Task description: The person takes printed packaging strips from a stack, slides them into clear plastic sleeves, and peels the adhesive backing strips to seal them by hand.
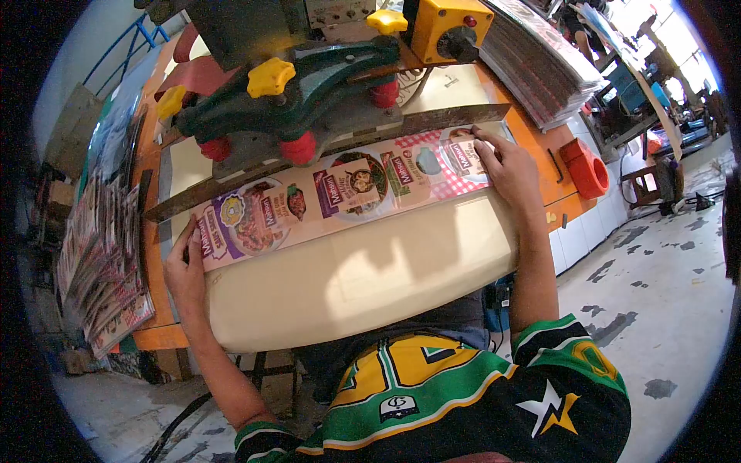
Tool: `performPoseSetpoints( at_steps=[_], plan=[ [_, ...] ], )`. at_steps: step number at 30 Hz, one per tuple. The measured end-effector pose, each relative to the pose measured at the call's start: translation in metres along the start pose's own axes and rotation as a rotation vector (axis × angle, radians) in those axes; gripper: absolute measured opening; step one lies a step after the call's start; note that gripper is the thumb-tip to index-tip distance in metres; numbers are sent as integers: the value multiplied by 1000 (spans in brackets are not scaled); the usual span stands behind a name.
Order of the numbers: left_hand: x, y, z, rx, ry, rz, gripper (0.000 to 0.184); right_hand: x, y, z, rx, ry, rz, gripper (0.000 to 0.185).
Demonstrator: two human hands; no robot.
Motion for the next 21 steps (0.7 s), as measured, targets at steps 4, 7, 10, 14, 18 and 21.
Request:
performPoseSetpoints(
  at_steps=[4, 7, 10, 14, 18, 21],
  plan=[
    [0, 0, 0, 18, -31, -11, 39, 1, -1, -1, 11, -5, 18, 36],
    [5, 2, -2, 2, -15, -11, 39, 1, 0, -2, 2, -20, 33, 38],
    [7, 3, -3, -1, -10, 32, 39, 0, 0, -2, 1, -28, 41, 37],
    [1, -1, -2, -1, 37, -4, 38, 0, 0, -2, 1, -33, 44, 37],
    [-1, -1, -3, -4, 65, -35, 39, 1, 0, -2, 5, -29, 27, 37],
    [-2, -2, -1, 5, 31, -41, 39, -2, 1, -2, 14, 1, 24, 37]
  ],
)
Point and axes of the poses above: each hand's wrist, its own z-axis away from the middle knuckle, its own y-axis out of the palm, x = y × z, the point moved 5 cm from there along -z, towards the middle knuckle, and after that the axes turned 9 degrees about -z, right-handed, at the moved point
